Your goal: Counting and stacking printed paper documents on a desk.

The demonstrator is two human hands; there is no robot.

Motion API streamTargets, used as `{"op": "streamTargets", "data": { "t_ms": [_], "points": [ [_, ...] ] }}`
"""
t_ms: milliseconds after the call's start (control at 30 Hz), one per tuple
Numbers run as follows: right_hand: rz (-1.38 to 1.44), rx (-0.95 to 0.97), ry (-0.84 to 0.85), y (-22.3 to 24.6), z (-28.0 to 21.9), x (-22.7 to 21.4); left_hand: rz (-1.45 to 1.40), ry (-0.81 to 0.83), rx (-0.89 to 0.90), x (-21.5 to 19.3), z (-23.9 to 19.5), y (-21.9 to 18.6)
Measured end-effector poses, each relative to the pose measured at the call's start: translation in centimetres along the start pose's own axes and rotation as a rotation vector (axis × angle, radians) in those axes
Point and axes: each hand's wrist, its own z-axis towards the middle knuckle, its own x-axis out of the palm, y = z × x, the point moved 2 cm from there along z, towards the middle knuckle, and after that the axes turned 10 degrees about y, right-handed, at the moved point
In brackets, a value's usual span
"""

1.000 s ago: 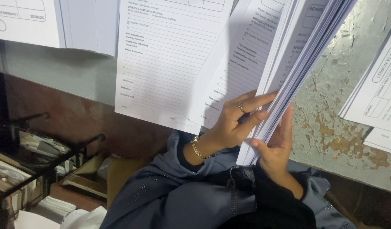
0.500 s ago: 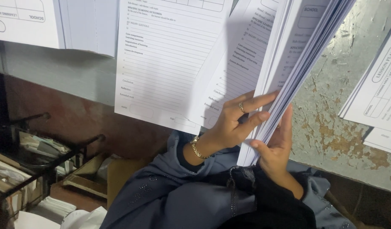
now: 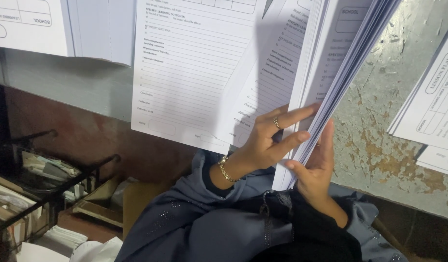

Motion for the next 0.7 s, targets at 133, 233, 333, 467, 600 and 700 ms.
{"op": "streamTargets", "data": {
  "t_ms": [133, 233, 333, 467, 600, 700],
  "points": [
    [0.004, 0.002, 0.001, 0.8, 0.6, 0.6, 0.037, -0.001, -0.01, -0.1, -0.3, 0.7],
    [0.018, 0.009, -0.01, 1.2, 0.7, 0.9, -0.007, -0.01, 0.004, 0.1, -0.3, 0.9],
    [0.033, 0.012, -0.01, 1.3, 0.8, 1.1, -0.011, 0.008, 0.0, 0.3, -0.4, 1.0],
    [0.043, 0.016, -0.014, 0.9, 0.5, 0.9, -0.024, 0.0, 0.004, 0.2, -0.1, 0.7],
    [0.044, 0.019, -0.013, 0.9, 0.5, 0.8, -0.022, 0.006, 0.003, -0.1, 1.1, -1.4],
    [0.026, 0.01, -0.012, 1.6, 0.8, 1.3, -0.01, 0.017, -0.011, -0.1, 0.3, -0.3]
  ]
}}
